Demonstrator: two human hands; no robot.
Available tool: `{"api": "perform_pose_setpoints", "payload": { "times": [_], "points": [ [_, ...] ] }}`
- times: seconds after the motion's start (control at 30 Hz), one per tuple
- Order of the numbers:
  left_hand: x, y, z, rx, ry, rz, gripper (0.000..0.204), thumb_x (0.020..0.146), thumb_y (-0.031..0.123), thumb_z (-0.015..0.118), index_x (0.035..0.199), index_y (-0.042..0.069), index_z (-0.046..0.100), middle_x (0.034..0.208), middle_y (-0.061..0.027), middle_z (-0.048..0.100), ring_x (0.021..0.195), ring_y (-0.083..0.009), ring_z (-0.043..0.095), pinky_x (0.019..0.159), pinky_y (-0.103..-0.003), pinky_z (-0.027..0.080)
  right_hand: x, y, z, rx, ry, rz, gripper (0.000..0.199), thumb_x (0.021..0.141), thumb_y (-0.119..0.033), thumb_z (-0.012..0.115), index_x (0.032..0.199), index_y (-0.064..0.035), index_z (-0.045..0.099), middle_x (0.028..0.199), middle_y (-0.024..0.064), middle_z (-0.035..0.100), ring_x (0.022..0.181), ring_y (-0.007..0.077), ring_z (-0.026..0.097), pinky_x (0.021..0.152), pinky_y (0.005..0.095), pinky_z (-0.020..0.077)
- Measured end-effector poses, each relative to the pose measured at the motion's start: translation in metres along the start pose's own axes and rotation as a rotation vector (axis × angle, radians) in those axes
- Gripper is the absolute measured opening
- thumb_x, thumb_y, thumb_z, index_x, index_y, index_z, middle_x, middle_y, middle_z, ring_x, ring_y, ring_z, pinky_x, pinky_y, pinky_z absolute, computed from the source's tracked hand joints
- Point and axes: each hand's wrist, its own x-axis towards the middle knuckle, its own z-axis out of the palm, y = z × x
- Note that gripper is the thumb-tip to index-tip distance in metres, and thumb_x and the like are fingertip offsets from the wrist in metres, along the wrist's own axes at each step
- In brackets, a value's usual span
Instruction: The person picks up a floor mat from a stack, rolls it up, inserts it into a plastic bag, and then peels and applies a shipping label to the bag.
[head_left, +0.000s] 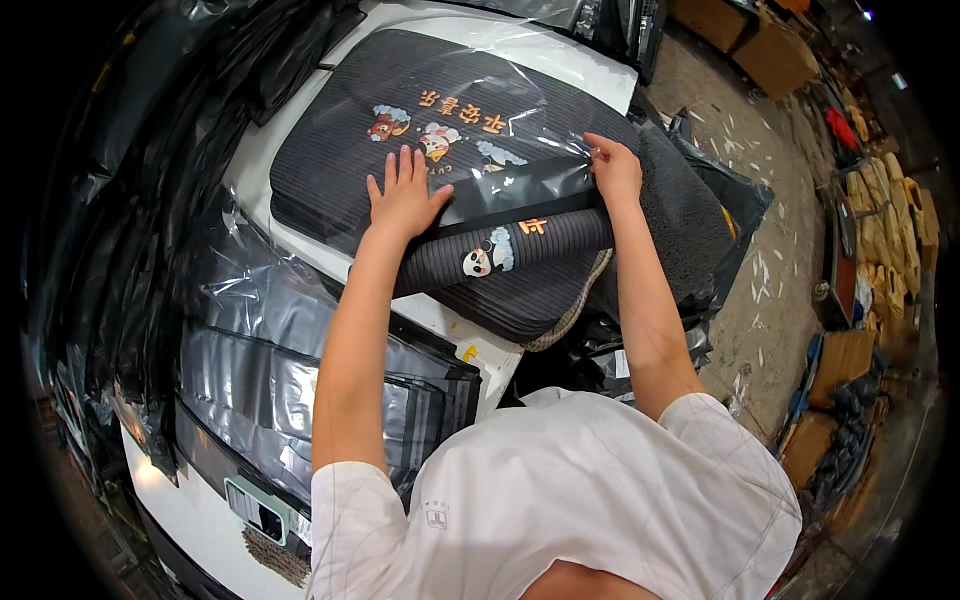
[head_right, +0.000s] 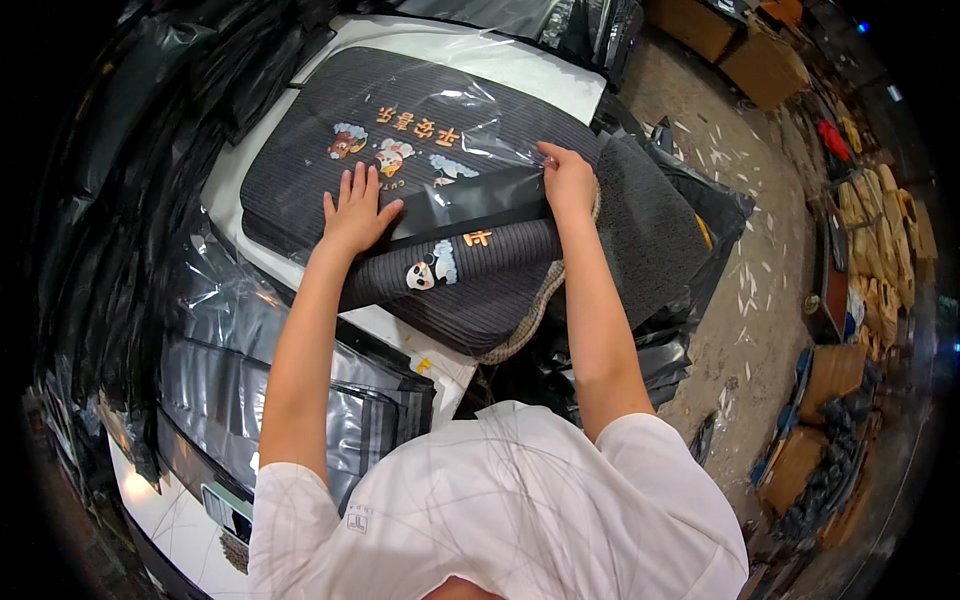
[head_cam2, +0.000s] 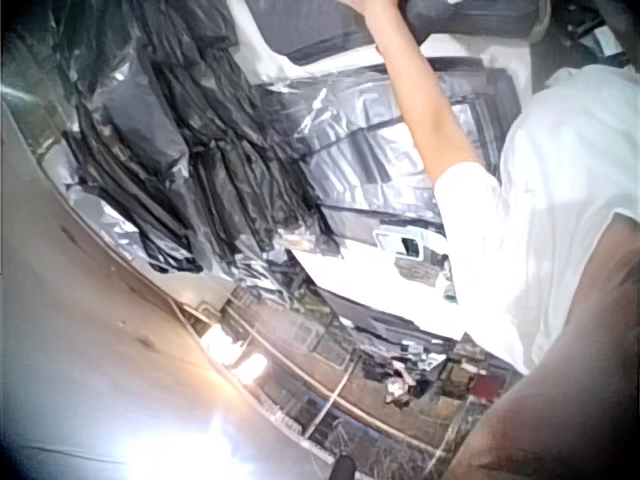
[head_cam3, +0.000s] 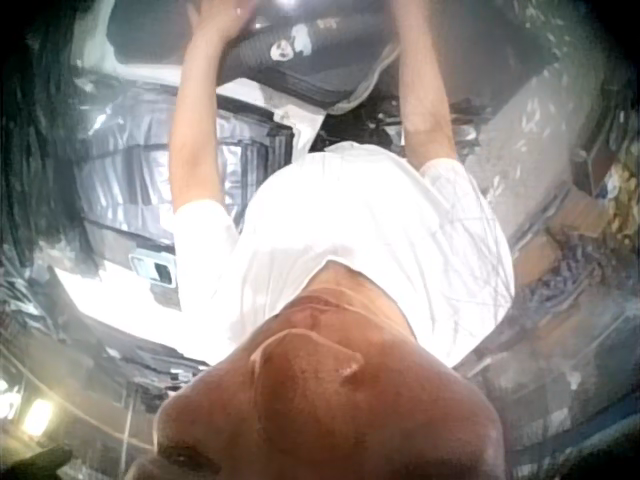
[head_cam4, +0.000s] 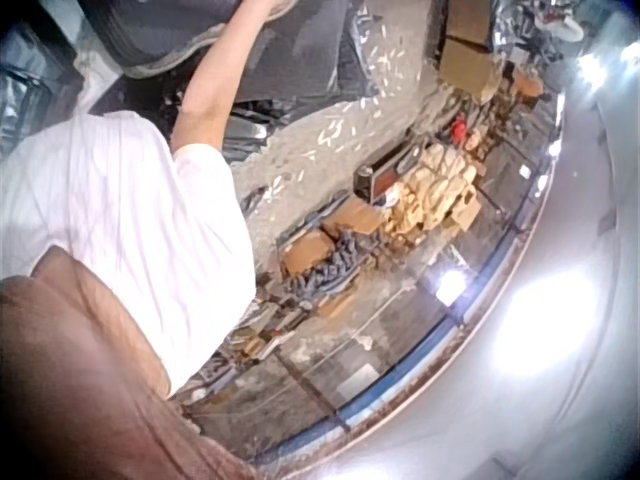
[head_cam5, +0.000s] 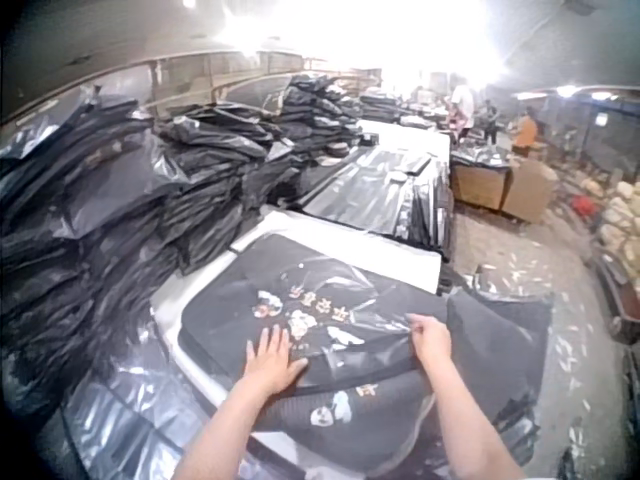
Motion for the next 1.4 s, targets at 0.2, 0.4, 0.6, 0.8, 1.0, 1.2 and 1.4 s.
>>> {"api": "perform_pose_setpoints", "payload": {
  "times": [0.2,0.4,0.6,0.8,1.0,1.2,1.4],
  "points": [
    [-0.065,0.043,0.006,-0.017,0.192,0.082,0.062,0.089,0.05,0.049,0.125,-0.001,0.051,0.125,-0.0168,0.053,0.111,-0.0321,0.052,0.09,-0.044,0.043,0.002,0.008,-0.001,0.088,-0.104,-0.026,0.048,0.074,-0.012,0.064,0.121,-0.0201,0.061,0.092,0.0091,0.067,0.085,0.026,0.065,0.079,0.0373,0.0501],
    [-0.077,0.042,0.018,-0.071,0.422,0.068,0.047,0.087,0.042,0.056,0.113,0.003,0.059,0.106,-0.013,0.057,0.099,-0.0296,0.055,0.082,-0.042,0.045,-0.023,-0.031,-0.02,-0.677,0.275,-0.238,0.045,0.074,-0.012,0.065,0.119,-0.0149,0.058,0.094,0.0095,0.067,0.087,0.0244,0.065,0.077,0.0373,0.0499],
    [-0.067,0.044,0.012,-0.109,0.388,0.052,0.036,0.086,0.04,0.057,0.091,0.004,0.059,0.099,-0.0114,0.058,0.093,-0.0294,0.055,0.076,-0.043,0.046,-0.006,-0.012,-0.058,-0.56,-0.095,-0.163,0.019,0.077,-0.016,0.06,0.092,-0.0077,0.068,0.086,0.0137,0.068,0.081,0.0275,0.066,0.074,0.0406,0.051],
    [-0.025,0.026,-0.005,-0.264,0.395,0.11,0.027,0.088,0.03,0.055,0.081,0.005,0.063,0.081,-0.0143,0.063,0.081,-0.0342,0.061,0.071,-0.047,0.047,-0.143,-0.102,-0.03,-0.342,-0.218,-0.959,0.053,0.076,-0.026,0.065,0.122,-0.0041,0.052,0.124,0.0087,0.056,0.117,0.0253,0.051,0.102,0.046,0.0334],
    [-0.054,0.04,0.011,0.073,0.599,0.33,0.057,0.076,0.017,0.065,0.127,0.0,0.046,0.129,-0.0141,0.051,0.121,-0.0277,0.048,0.104,-0.04,0.034,-0.055,-0.108,0.029,-0.335,-0.232,-0.913,0.048,0.086,-0.033,0.058,0.124,-0.0048,0.051,0.119,0.0104,0.058,0.114,0.0213,0.052,0.099,0.0411,0.0364],
    [-0.005,0.02,-0.016,-0.02,0.337,0.308,0.067,0.058,0.013,0.078,0.117,0.002,0.048,0.119,-0.014,0.053,0.116,-0.0294,0.049,0.097,-0.04,0.04,-0.047,-0.106,0.023,-0.501,-0.114,-0.936,0.057,0.072,-0.027,0.07,0.122,-0.006,0.051,0.112,0.0075,0.056,0.109,0.0223,0.052,0.096,0.0392,0.0378],
    [-0.057,0.05,0.003,0.012,0.27,0.374,0.059,0.054,0.014,0.079,0.104,0.005,0.049,0.097,-0.0086,0.055,0.094,-0.0283,0.055,0.079,-0.04,0.046,-0.087,-0.094,-0.032,-0.526,-0.621,-0.742,0.067,0.065,-0.019,0.075,0.123,-0.0006,0.048,0.106,0.0098,0.056,0.104,0.0261,0.053,0.09,0.0413,0.0405]
  ]
}}
